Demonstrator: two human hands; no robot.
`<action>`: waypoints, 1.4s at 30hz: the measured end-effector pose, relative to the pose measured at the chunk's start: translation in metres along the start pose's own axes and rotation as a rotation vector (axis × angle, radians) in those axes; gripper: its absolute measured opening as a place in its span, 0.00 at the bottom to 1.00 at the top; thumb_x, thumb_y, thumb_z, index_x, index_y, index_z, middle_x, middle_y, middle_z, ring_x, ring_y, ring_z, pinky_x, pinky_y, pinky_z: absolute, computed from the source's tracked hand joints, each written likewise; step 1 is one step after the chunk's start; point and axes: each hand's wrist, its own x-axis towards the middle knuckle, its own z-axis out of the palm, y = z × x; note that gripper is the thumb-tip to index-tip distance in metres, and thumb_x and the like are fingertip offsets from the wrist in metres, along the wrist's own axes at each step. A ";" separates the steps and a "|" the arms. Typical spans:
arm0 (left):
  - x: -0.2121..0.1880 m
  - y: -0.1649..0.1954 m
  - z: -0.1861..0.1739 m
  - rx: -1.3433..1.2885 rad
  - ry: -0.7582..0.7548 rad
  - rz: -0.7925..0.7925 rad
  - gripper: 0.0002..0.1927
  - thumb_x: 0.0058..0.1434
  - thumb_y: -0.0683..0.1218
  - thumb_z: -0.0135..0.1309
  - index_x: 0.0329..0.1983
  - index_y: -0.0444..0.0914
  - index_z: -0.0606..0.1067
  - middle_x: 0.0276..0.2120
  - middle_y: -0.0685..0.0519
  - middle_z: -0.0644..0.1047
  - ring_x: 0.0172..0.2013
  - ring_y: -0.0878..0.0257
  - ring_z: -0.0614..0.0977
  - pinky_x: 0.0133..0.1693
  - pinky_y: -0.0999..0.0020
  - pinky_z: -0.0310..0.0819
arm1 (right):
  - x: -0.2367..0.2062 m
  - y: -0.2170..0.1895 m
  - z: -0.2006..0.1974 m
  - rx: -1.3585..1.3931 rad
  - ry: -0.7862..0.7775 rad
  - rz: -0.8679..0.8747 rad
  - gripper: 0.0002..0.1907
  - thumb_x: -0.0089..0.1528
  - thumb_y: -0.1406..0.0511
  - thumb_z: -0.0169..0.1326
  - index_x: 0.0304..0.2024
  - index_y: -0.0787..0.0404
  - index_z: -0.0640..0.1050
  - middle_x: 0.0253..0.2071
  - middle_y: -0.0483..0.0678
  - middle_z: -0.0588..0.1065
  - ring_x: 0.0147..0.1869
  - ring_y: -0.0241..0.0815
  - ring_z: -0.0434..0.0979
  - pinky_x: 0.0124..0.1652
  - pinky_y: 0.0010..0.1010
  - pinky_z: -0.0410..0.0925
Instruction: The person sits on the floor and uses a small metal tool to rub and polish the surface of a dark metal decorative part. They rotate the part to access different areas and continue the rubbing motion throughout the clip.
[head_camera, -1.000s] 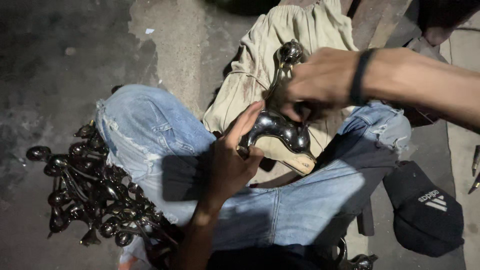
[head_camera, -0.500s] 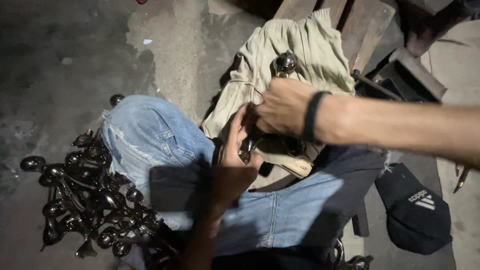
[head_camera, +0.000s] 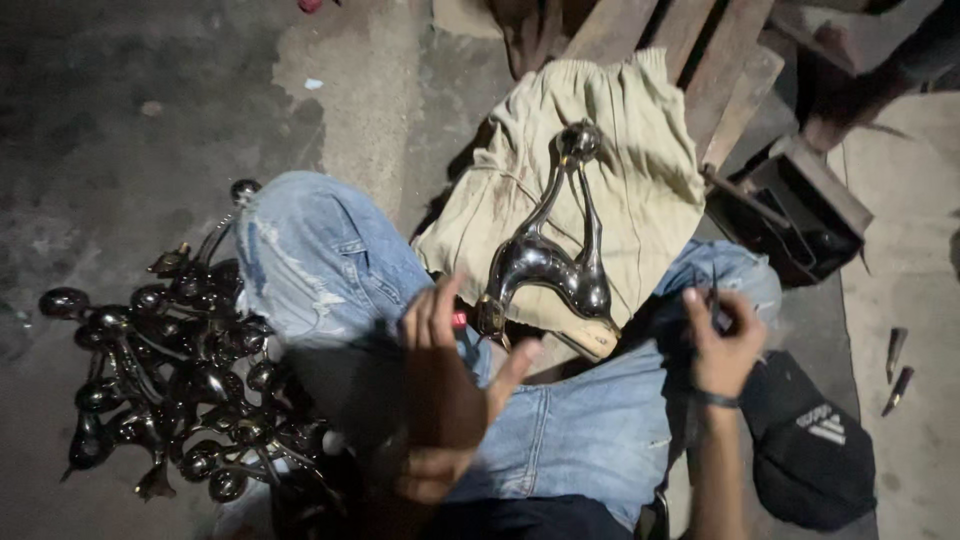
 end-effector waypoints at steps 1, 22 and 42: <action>-0.005 0.003 0.003 0.015 -0.015 -0.041 0.47 0.49 0.58 0.71 0.65 0.31 0.64 0.57 0.41 0.72 0.57 0.42 0.74 0.57 0.51 0.70 | -0.007 0.010 0.008 0.065 0.063 -0.001 0.10 0.67 0.66 0.65 0.43 0.66 0.79 0.37 0.40 0.76 0.39 0.26 0.71 0.41 0.19 0.66; 0.059 0.057 -0.038 0.280 -0.382 0.799 0.18 0.61 0.38 0.57 0.55 0.33 0.79 0.51 0.44 0.80 0.51 0.54 0.81 0.49 0.61 0.77 | -0.005 0.010 0.032 -0.026 0.102 -0.035 0.11 0.64 0.67 0.65 0.42 0.71 0.79 0.36 0.47 0.80 0.40 0.29 0.74 0.43 0.23 0.70; -0.050 0.019 0.031 -0.212 -0.262 0.525 0.22 0.65 0.43 0.61 0.63 0.48 0.75 0.62 0.55 0.75 0.63 0.57 0.75 0.62 0.58 0.73 | -0.004 0.016 0.016 0.072 0.121 -0.019 0.28 0.59 0.69 0.68 0.58 0.63 0.70 0.29 0.35 0.63 0.32 0.27 0.59 0.33 0.20 0.57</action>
